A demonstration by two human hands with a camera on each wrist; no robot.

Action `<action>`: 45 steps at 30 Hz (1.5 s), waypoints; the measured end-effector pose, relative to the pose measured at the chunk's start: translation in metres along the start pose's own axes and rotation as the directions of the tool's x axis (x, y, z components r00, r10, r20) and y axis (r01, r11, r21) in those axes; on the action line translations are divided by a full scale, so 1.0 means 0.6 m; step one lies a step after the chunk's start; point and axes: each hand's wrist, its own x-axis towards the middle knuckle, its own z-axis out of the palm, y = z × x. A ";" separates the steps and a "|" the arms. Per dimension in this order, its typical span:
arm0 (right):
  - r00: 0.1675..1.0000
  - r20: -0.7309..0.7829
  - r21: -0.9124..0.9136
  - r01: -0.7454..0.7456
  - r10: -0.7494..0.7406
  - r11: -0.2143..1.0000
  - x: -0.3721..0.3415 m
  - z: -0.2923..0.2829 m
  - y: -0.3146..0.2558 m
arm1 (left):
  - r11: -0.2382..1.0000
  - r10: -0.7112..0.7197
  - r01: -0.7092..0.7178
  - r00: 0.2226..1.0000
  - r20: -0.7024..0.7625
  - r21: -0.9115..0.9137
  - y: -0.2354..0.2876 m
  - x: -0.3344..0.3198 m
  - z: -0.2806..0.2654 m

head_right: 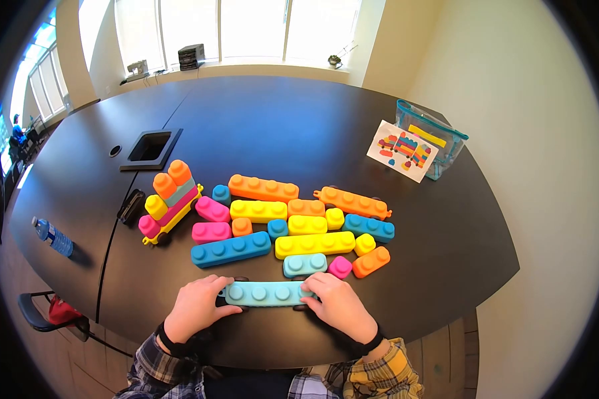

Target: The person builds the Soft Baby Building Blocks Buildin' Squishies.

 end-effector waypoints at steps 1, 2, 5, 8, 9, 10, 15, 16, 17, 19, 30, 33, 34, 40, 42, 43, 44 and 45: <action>1.000 -0.012 0.001 0.000 0.000 1.000 0.000 0.002 -0.001 | 1.000 -0.001 0.001 1.000 0.000 0.000 -0.002 0.000 -0.003; 1.000 -0.012 0.002 0.000 0.000 1.000 0.000 0.004 -0.001 | 1.000 -0.014 0.014 1.000 0.011 -0.005 -0.005 0.000 -0.007; 1.000 -0.017 -0.006 0.011 -0.011 1.000 -0.001 0.008 -0.002 | 1.000 -0.025 0.025 0.999 0.026 -0.008 -0.005 0.000 -0.009; 1.000 -0.009 -0.017 0.002 -0.002 1.000 0.000 0.008 -0.005 | 1.000 -0.023 0.023 0.999 0.029 -0.006 -0.003 -0.001 -0.009; 1.000 -0.009 -0.022 -0.004 0.004 1.000 0.000 0.008 -0.007 | 1.000 -0.020 0.020 0.999 0.027 -0.008 -0.003 -0.001 -0.009; 1.000 -0.009 -0.027 -0.009 0.009 1.000 0.000 0.007 -0.008 | 1.000 -0.022 0.022 0.999 0.025 -0.008 -0.003 -0.001 -0.009; 0.999 -0.032 -0.047 0.012 -0.014 0.999 0.000 0.012 -0.008 | 1.000 0.019 -0.020 0.998 -0.064 -0.022 -0.012 0.014 -0.033; 0.999 -0.031 -0.055 0.019 -0.021 0.998 0.000 0.013 -0.007 | 1.000 0.018 -0.019 0.998 -0.064 -0.020 -0.012 0.026 -0.044; 0.999 -0.031 -0.054 0.020 -0.022 0.998 -0.001 0.012 -0.006 | 0.995 0.093 -0.095 0.983 -0.159 -0.008 -0.013 0.042 -0.059; 1.000 -0.011 -0.080 0.021 -0.021 0.997 -0.001 0.011 -0.006 | 0.982 0.181 -0.187 0.945 -0.274 0.002 -0.016 0.084 -0.086; 0.999 0.004 -0.140 0.038 -0.038 0.989 -0.010 -0.011 -0.018 | 0.974 0.211 -0.179 0.936 -0.281 0.136 -0.145 0.406 -0.014; 0.999 0.006 -0.127 0.040 -0.040 0.991 -0.015 -0.012 -0.015 | 0.976 0.147 -0.108 0.967 -0.210 0.188 -0.168 0.440 0.006; 0.999 0.008 -0.123 0.043 -0.042 0.991 -0.017 -0.014 -0.013 | 0.977 0.129 -0.092 0.974 -0.187 0.191 -0.169 0.443 0.007; 0.997 0.018 -0.098 0.072 -0.071 0.993 -0.017 -0.019 -0.012 | 0.972 0.123 -0.080 0.975 -0.187 0.223 -0.155 0.440 -0.008; 0.999 0.004 -0.067 0.043 -0.042 0.997 -0.015 -0.025 -0.016 | 0.975 0.140 -0.098 0.968 -0.207 0.199 -0.138 0.428 -0.020; 1.000 -0.006 -0.036 0.013 -0.013 0.999 -0.014 -0.027 -0.018 | 0.978 0.154 -0.115 0.962 -0.228 0.175 -0.124 0.416 -0.032; 1.000 -0.006 -0.033 0.012 -0.012 0.999 -0.013 -0.028 -0.017 | 0.978 0.152 -0.114 0.962 -0.225 0.176 -0.111 0.403 -0.043; 1.000 -0.030 -0.019 0.003 -0.004 1.000 -0.012 -0.029 -0.015 | 0.971 0.206 -0.164 0.944 -0.259 0.176 -0.094 0.386 -0.058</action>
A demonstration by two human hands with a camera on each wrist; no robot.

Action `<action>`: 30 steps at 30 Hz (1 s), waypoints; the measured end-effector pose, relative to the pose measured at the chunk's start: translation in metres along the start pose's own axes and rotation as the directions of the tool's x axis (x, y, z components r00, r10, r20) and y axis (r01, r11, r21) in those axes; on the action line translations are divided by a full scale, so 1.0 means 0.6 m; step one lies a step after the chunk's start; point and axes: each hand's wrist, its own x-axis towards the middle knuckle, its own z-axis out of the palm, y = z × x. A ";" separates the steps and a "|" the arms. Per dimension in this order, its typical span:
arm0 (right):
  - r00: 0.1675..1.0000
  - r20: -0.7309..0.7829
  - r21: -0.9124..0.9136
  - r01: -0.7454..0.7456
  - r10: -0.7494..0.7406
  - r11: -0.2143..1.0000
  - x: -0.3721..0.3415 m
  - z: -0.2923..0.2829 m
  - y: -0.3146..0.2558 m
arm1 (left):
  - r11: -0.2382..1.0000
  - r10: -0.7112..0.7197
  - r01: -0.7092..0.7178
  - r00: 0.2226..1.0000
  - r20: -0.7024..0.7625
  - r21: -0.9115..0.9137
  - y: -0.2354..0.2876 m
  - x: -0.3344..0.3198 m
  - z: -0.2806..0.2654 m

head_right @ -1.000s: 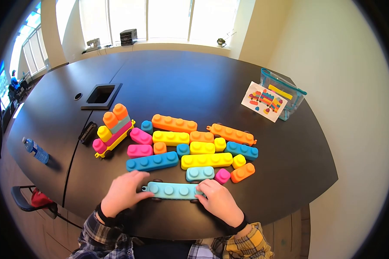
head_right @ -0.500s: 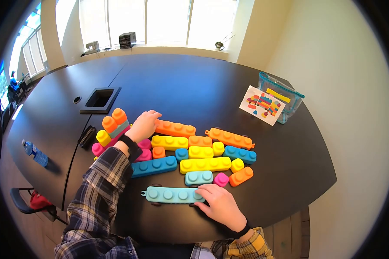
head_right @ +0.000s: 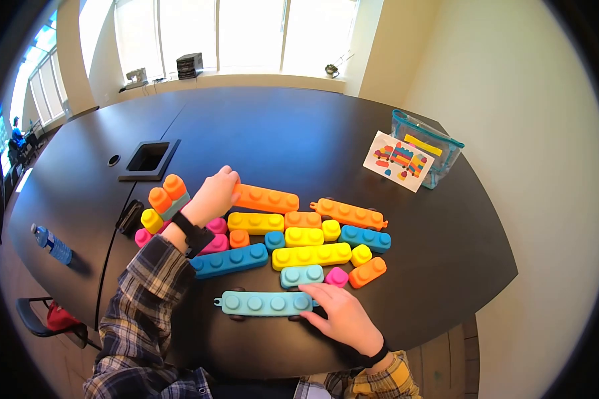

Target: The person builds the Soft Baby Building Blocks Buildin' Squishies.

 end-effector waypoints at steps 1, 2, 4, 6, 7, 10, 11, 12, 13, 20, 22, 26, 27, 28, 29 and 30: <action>1.000 -0.022 0.013 -0.009 0.009 1.000 0.001 -0.002 0.001 | 0.999 0.046 -0.047 0.998 -0.045 -0.013 0.013 -0.011 -0.020; 0.999 -0.032 0.029 0.003 -0.003 1.000 0.002 -0.005 0.003 | 0.999 0.041 -0.041 0.998 -0.043 -0.013 0.024 -0.026 -0.040; 0.998 -0.063 0.036 0.004 -0.001 0.999 0.008 -0.011 0.001 | 0.997 -0.021 0.011 0.992 -0.124 -0.080 0.045 -0.061 -0.074; 0.998 -0.064 0.043 -0.021 0.023 0.999 0.015 -0.023 -0.002 | 0.992 -0.010 -0.010 0.987 -0.159 -0.124 0.066 -0.109 -0.109; 0.998 -0.057 0.048 -0.020 0.022 0.999 0.020 -0.026 -0.002 | 0.985 0.007 -0.041 0.980 -0.199 -0.165 0.075 -0.134 -0.124; 0.986 -0.114 0.153 -0.102 0.120 0.983 0.029 -0.028 -0.001 | 0.964 -0.007 -0.042 0.983 -0.183 -0.264 0.110 -0.201 -0.150; 0.986 -0.112 0.155 -0.102 0.120 0.983 0.033 -0.028 -0.004 | 0.961 0.010 -0.064 0.980 -0.197 -0.269 0.122 -0.221 -0.153; 0.982 -0.110 0.216 -0.128 0.155 0.968 0.038 -0.029 -0.010 | 0.947 -0.030 -0.018 0.989 -0.144 -0.321 0.134 -0.239 -0.155; 0.976 -0.105 0.276 -0.154 0.189 0.949 0.041 -0.029 -0.014 | 0.929 -0.069 0.031 0.994 -0.089 -0.370 0.146 -0.255 -0.157; 0.996 0.005 0.234 -0.092 0.093 0.968 0.029 -0.017 -0.007 | 0.905 -0.121 0.106 0.993 -0.011 -0.412 0.183 -0.320 -0.146; 0.998 -0.021 0.206 -0.052 0.058 0.977 0.023 -0.010 -0.008 | 0.912 -0.120 0.112 0.993 0.006 -0.395 0.182 -0.331 -0.137; 0.995 0.048 0.186 -0.093 0.085 0.978 0.011 0.001 -0.002 | 0.888 -0.160 0.179 0.984 0.080 -0.424 0.183 -0.347 -0.115; 0.995 0.047 0.187 -0.095 0.088 0.978 0.008 0.005 0.001 | 0.884 -0.168 0.191 0.982 0.090 -0.426 0.182 -0.349 -0.111; 0.996 0.038 0.170 -0.080 0.075 0.982 0.007 0.010 0.005 | 0.884 -0.168 0.191 0.982 0.092 -0.426 0.182 -0.349 -0.108; 0.998 0.029 0.152 -0.064 0.060 0.986 0.006 0.013 0.007 | 0.882 -0.170 0.191 0.982 0.088 -0.430 0.181 -0.349 -0.105; 0.998 0.029 0.152 -0.063 0.060 0.986 0.006 0.014 0.008 | 0.881 -0.172 0.191 0.982 0.082 -0.434 0.181 -0.349 -0.104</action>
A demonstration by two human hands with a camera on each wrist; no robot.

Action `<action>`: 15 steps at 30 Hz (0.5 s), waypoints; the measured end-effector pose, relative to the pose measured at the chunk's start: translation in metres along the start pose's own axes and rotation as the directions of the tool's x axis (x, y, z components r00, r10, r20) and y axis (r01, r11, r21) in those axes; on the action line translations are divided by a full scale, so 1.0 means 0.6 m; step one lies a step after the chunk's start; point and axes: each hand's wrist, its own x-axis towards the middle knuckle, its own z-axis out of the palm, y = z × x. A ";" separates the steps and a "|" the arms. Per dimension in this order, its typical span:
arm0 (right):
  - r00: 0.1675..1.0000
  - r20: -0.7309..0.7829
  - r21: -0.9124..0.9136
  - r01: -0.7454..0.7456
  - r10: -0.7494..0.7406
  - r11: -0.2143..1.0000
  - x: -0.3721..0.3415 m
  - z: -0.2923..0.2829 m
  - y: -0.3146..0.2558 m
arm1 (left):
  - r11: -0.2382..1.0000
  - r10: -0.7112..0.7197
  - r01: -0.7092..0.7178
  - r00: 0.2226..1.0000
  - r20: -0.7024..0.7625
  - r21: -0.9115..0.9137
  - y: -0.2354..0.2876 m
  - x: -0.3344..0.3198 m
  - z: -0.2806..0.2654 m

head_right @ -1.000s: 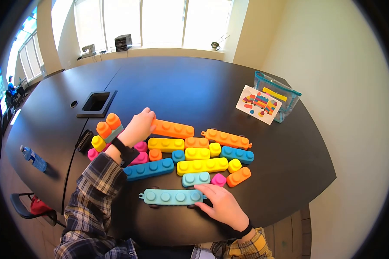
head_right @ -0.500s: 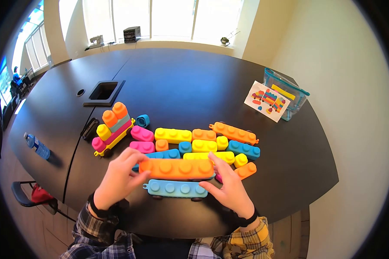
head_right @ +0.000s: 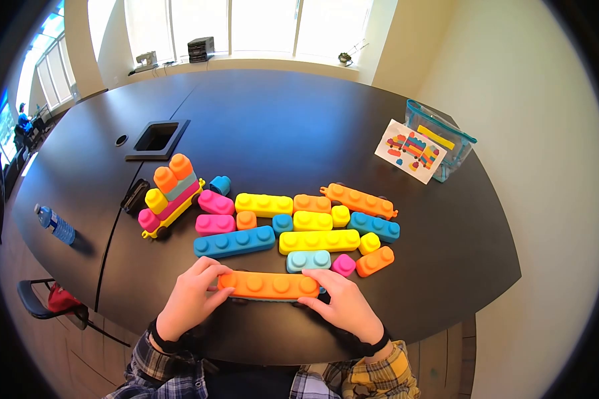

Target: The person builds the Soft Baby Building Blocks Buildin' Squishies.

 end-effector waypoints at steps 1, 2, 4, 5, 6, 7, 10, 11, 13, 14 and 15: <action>1.000 -0.008 0.001 -0.007 0.007 1.000 0.000 0.001 0.000 | 1.000 0.000 0.000 1.000 -0.001 0.000 -0.001 0.000 0.001; 1.000 -0.017 0.001 -0.013 0.013 1.000 -0.001 0.002 0.000 | 1.000 0.002 -0.002 1.000 -0.004 -0.004 -0.001 0.001 0.001; 1.000 -0.022 0.013 -0.020 0.020 1.000 -0.003 0.004 0.002 | 1.000 0.007 -0.007 1.000 -0.010 -0.008 -0.001 0.002 0.001; 0.999 -0.026 0.026 -0.027 0.028 0.999 -0.003 0.005 0.002 | 1.000 0.004 -0.004 1.000 -0.014 -0.003 0.000 0.002 0.002; 0.999 -0.028 0.024 -0.026 0.027 0.999 -0.003 0.005 0.001 | 1.000 0.000 0.000 1.000 -0.018 0.000 0.000 0.001 0.003; 0.999 -0.018 0.042 -0.049 0.050 0.998 -0.002 0.004 -0.002 | 1.000 0.002 -0.002 1.000 -0.019 -0.001 0.000 0.001 0.004; 0.995 0.004 0.069 -0.100 0.100 0.993 0.000 0.001 -0.009 | 0.998 0.040 -0.037 0.998 -0.046 0.053 0.000 0.000 0.008; 0.992 0.019 0.082 -0.127 0.126 0.989 0.002 0.000 -0.010 | 0.999 0.031 -0.030 0.998 -0.047 0.030 -0.002 0.001 0.009; 0.992 0.020 0.090 -0.127 0.125 0.988 0.003 0.001 -0.009 | 1.000 0.026 -0.025 0.998 -0.050 0.006 -0.003 0.003 0.011; 0.992 0.024 0.104 -0.127 0.125 0.986 0.002 0.002 -0.008 | 0.999 0.046 -0.045 0.998 -0.047 0.024 -0.003 0.003 0.011; 0.992 0.023 0.103 -0.126 0.124 0.987 0.001 0.003 -0.007 | 0.997 0.065 -0.064 0.997 -0.044 0.042 -0.004 0.002 0.012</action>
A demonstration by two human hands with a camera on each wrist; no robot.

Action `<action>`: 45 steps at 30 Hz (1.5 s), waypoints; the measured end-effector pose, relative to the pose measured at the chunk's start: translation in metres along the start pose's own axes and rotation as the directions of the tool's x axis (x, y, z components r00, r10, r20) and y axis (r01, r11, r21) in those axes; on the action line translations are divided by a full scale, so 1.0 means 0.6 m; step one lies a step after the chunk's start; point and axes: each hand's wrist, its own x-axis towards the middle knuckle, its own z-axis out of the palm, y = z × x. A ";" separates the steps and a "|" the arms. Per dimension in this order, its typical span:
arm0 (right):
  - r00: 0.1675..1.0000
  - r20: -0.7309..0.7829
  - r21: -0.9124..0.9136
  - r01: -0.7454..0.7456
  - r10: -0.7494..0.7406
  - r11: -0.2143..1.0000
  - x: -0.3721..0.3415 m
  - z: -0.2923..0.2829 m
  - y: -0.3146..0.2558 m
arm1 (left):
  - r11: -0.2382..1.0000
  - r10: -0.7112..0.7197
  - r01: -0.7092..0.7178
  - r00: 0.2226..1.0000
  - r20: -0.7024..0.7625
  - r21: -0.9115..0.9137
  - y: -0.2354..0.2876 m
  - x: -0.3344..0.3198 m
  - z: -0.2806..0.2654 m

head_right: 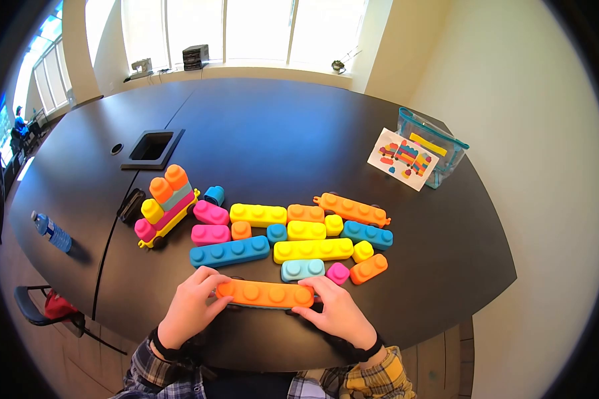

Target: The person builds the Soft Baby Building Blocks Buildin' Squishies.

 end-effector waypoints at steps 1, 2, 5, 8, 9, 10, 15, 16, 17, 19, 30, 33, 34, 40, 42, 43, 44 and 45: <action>1.000 -0.012 -0.014 0.017 -0.018 1.000 -0.001 0.001 0.001 | 1.000 0.000 0.000 1.000 -0.002 0.001 -0.001 0.000 0.000; 0.999 -0.024 -0.029 0.034 -0.035 0.999 -0.002 0.002 0.002 | 1.000 0.000 0.000 1.000 0.006 0.008 -0.002 -0.001 0.001; 0.995 -0.016 -0.159 0.093 -0.097 0.983 -0.003 0.003 0.006 | 1.000 0.005 -0.005 1.000 0.011 0.031 -0.005 -0.001 0.004; 0.992 -0.026 -0.183 0.118 -0.125 0.976 -0.001 0.006 0.013 | 0.999 0.002 -0.003 1.000 0.008 0.045 -0.006 0.000 0.005; 0.992 -0.026 -0.183 0.119 -0.126 0.976 0.000 0.007 0.014 | 0.999 -0.005 0.004 1.000 0.008 0.045 -0.007 0.001 0.005; 0.991 -0.028 -0.181 0.122 -0.129 0.976 0.000 0.008 0.014 | 0.999 -0.005 0.005 1.000 0.008 0.046 -0.007 0.000 0.004; 0.991 -0.030 -0.169 0.125 -0.132 0.978 0.001 0.010 0.015 | 0.999 -0.010 0.011 1.000 -0.009 0.040 -0.013 -0.003 0.005; 0.991 -0.029 -0.184 0.127 -0.134 0.975 0.001 0.010 0.012 | 0.999 -0.012 0.012 1.000 -0.009 0.041 -0.012 -0.003 0.004; 0.990 -0.028 -0.200 0.130 -0.138 0.971 0.001 0.009 0.009 | 0.999 -0.027 0.028 1.000 -0.009 0.043 -0.008 -0.003 0.003; 0.992 -0.037 -0.171 0.111 -0.119 0.979 0.001 0.007 0.000 | 0.998 -0.044 0.045 0.999 -0.014 0.048 -0.004 -0.003 0.001; 0.995 -0.037 -0.158 0.084 -0.091 0.984 0.001 0.006 0.010 | 0.997 -0.057 0.056 0.998 0.020 0.047 -0.008 -0.001 -0.003; 0.993 -0.050 -0.199 0.093 -0.105 0.976 0.001 0.007 0.007 | 0.989 0.089 -0.106 0.983 0.162 0.099 -0.026 0.021 -0.030; 0.994 -0.047 -0.201 0.091 -0.103 0.975 0.001 0.007 0.008 | 0.989 0.090 -0.107 0.983 0.161 0.101 -0.034 0.038 -0.042; 0.994 -0.037 -0.212 0.089 -0.099 0.973 0.002 0.005 0.002 | 0.995 0.101 -0.099 0.989 -0.106 0.023 -0.118 0.216 -0.055; 0.993 -0.040 -0.216 0.096 -0.107 0.972 0.002 0.007 0.002 | 0.961 0.105 -0.062 0.983 -0.148 0.270 -0.169 0.269 -0.016; 0.994 -0.039 -0.215 0.095 -0.106 0.972 0.002 0.008 0.004 | 0.868 0.117 -0.010 0.976 -0.185 0.496 -0.188 0.285 0.001; 0.994 -0.039 -0.215 0.095 -0.106 0.972 0.002 0.006 0.004 | 0.868 0.121 -0.012 0.975 -0.189 0.496 -0.198 0.295 0.014; 0.993 -0.042 -0.218 0.096 -0.107 0.971 0.003 0.005 0.002 | 0.816 0.026 0.056 0.991 -0.134 0.575 -0.210 0.304 0.027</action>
